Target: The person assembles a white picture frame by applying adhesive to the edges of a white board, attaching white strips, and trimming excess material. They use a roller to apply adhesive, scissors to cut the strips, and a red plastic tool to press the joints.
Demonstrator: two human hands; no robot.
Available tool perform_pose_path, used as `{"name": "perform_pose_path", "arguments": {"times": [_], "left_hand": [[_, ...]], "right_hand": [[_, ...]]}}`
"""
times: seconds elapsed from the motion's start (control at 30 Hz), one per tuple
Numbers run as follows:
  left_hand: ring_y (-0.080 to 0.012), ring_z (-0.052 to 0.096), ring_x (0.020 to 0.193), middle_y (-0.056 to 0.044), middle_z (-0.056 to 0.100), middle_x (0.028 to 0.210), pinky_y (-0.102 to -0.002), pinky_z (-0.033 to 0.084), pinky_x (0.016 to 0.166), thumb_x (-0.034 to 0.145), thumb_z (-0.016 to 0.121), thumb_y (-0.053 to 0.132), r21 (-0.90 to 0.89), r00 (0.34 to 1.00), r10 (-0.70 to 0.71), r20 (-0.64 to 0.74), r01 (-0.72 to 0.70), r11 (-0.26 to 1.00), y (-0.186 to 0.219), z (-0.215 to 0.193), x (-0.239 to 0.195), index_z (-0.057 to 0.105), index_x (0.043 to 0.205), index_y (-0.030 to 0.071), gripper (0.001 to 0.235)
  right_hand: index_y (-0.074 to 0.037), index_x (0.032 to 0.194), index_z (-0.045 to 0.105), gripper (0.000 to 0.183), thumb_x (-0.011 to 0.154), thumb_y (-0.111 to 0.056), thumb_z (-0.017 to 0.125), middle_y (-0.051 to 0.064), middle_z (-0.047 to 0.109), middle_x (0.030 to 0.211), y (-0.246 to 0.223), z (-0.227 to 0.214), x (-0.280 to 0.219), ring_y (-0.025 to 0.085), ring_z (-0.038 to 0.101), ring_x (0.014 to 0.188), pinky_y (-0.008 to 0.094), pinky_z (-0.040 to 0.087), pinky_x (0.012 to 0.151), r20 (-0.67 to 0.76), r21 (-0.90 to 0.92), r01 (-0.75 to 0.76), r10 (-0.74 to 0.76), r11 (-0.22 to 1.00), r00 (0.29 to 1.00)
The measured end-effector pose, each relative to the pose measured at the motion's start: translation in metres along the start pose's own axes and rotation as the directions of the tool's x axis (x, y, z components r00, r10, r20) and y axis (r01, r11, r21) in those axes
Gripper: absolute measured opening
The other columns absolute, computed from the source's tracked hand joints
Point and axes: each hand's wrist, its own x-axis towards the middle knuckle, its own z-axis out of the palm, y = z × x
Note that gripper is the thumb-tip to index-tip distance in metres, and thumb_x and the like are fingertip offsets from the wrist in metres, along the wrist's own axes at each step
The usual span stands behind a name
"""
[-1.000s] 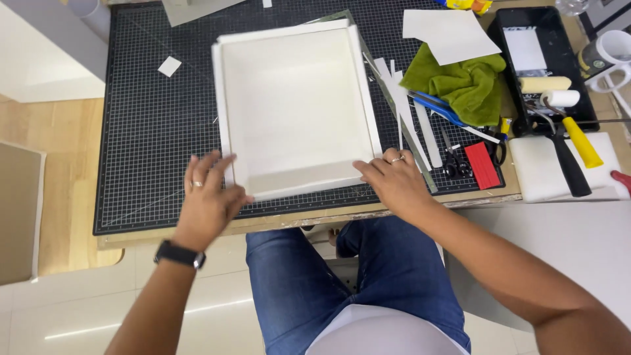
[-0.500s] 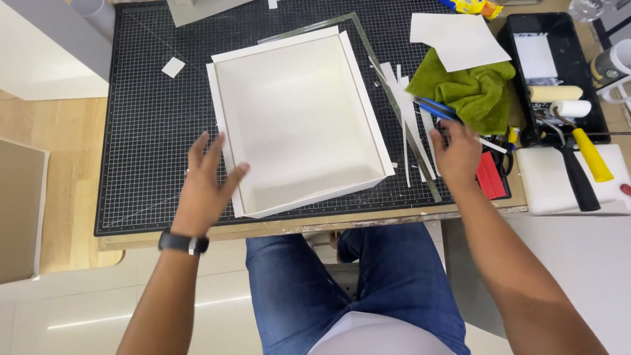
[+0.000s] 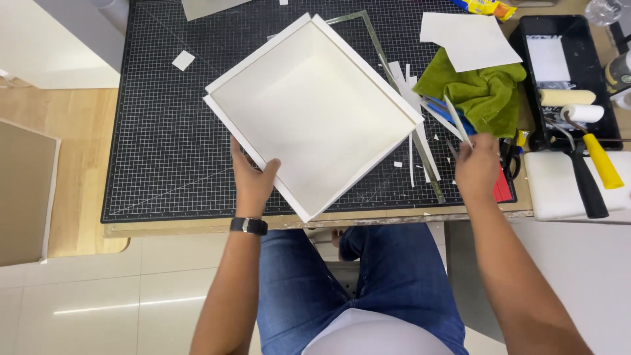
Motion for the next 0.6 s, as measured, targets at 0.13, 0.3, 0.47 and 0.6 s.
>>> {"name": "perform_pose_path", "arguments": {"times": [0.13, 0.3, 0.47, 0.6], "left_hand": [[-0.0364, 0.069, 0.103, -0.038, 0.044, 0.138, -0.048, 0.066, 0.081, 0.086, 0.085, 0.012, -0.074, 0.989, -0.021, -0.148, 0.011, 0.997, -0.031, 0.016, 0.012, 0.007, 0.162, -0.001, 0.110], [-0.0212, 0.064, 0.093, -0.022, 0.050, 0.125, -0.037, 0.064, 0.078, 0.089, 0.080, 0.012, -0.056, 0.977, -0.041, -0.211, 0.030, 0.998, -0.033, 0.018, 0.019, 0.011, 0.163, 0.002, 0.100], [-0.0250, 0.066, 0.094, -0.022, 0.050, 0.123, -0.040, 0.064, 0.079, 0.089, 0.077, 0.008, -0.048, 0.973, -0.059, -0.225, 0.050, 0.998, -0.031, 0.017, 0.016, 0.014, 0.163, 0.002, 0.097], [-0.0250, 0.068, 0.094, -0.020, 0.050, 0.123, -0.039, 0.065, 0.079, 0.088, 0.075, 0.006, -0.039, 0.976, -0.024, -0.218, 0.016, 0.999, -0.032, 0.019, 0.023, 0.014, 0.163, 0.003, 0.096]], "right_hand": [[-0.012, 0.123, 0.075, 0.022, 0.102, -0.009, 0.076, 0.008, 0.075, 0.092, -0.060, -0.054, -0.051, 0.029, 0.073, 0.083, 0.040, 0.059, 0.075, -0.148, 0.025, 0.355, -0.348, 0.935, 0.926], [-0.020, 0.138, 0.074, 0.042, 0.099, -0.003, 0.071, 0.011, 0.077, 0.094, -0.131, -0.084, -0.049, 0.022, 0.071, 0.074, 0.028, 0.054, 0.065, -0.051, 0.030, 0.430, -0.428, 0.902, 0.902], [-0.020, 0.142, 0.066, 0.058, 0.090, 0.005, 0.067, 0.013, 0.073, 0.085, -0.169, -0.091, -0.126, 0.032, 0.071, 0.070, 0.040, 0.055, 0.059, 0.086, 0.141, 0.448, -0.461, 0.883, 0.883], [-0.025, 0.122, 0.073, 0.039, 0.087, -0.008, 0.068, 0.008, 0.078, 0.093, -0.189, -0.121, -0.140, 0.032, 0.075, 0.082, 0.041, 0.059, 0.069, 0.357, 0.410, 0.293, -0.447, 0.864, 0.820]]}}
